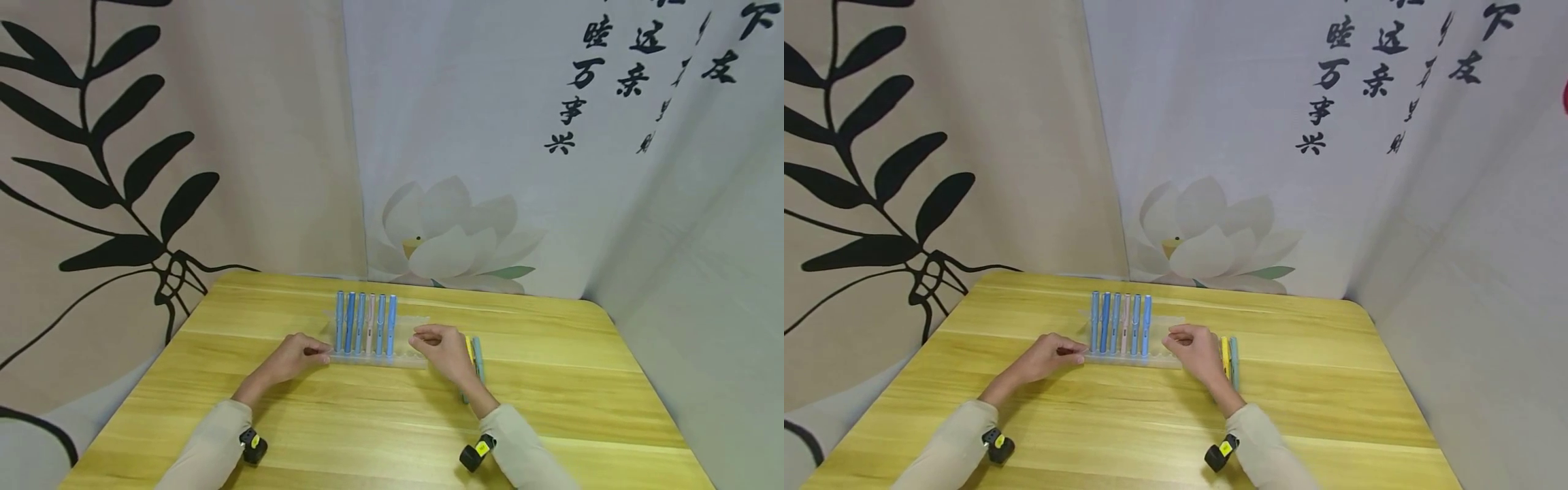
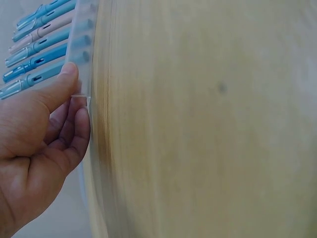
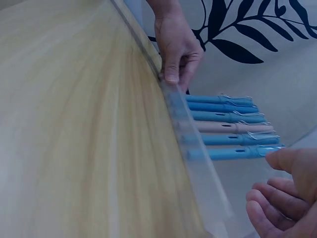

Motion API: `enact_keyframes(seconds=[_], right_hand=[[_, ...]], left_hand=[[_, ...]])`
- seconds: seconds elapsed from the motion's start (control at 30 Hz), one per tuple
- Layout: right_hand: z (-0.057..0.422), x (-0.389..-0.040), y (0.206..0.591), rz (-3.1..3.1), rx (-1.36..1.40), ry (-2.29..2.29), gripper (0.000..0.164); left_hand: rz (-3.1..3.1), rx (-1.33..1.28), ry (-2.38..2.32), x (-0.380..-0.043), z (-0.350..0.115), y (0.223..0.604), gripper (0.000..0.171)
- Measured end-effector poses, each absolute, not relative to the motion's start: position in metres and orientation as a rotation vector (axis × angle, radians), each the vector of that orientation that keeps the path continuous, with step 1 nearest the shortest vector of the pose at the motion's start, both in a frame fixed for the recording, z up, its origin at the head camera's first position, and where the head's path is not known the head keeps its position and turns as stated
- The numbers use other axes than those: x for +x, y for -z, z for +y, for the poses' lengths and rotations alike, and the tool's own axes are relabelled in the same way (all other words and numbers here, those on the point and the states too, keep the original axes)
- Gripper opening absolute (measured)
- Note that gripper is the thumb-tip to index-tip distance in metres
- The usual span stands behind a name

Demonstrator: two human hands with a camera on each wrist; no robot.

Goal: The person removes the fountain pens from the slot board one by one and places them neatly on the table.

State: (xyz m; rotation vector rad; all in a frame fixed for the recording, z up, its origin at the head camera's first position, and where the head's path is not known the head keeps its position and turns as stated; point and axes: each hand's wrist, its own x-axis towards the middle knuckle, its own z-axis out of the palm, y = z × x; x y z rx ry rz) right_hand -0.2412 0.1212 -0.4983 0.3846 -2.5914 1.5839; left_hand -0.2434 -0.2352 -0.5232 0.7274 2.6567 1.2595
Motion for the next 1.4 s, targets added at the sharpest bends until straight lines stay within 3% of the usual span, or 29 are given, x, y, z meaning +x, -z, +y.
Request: enact_keyframes(seconds=[0.57,1.4], right_hand=[[0.087,-0.253,0.518,-2.626,0.371,-1.605,0.026],[0.077,-0.258,0.512,-2.622,0.395,-1.567,0.018]], left_hand=[[2.668,0.716,-1.251,-0.242,-0.233,0.523,0.025],[2.66,0.735,-1.255,-0.243,-0.236,0.523,0.027]])
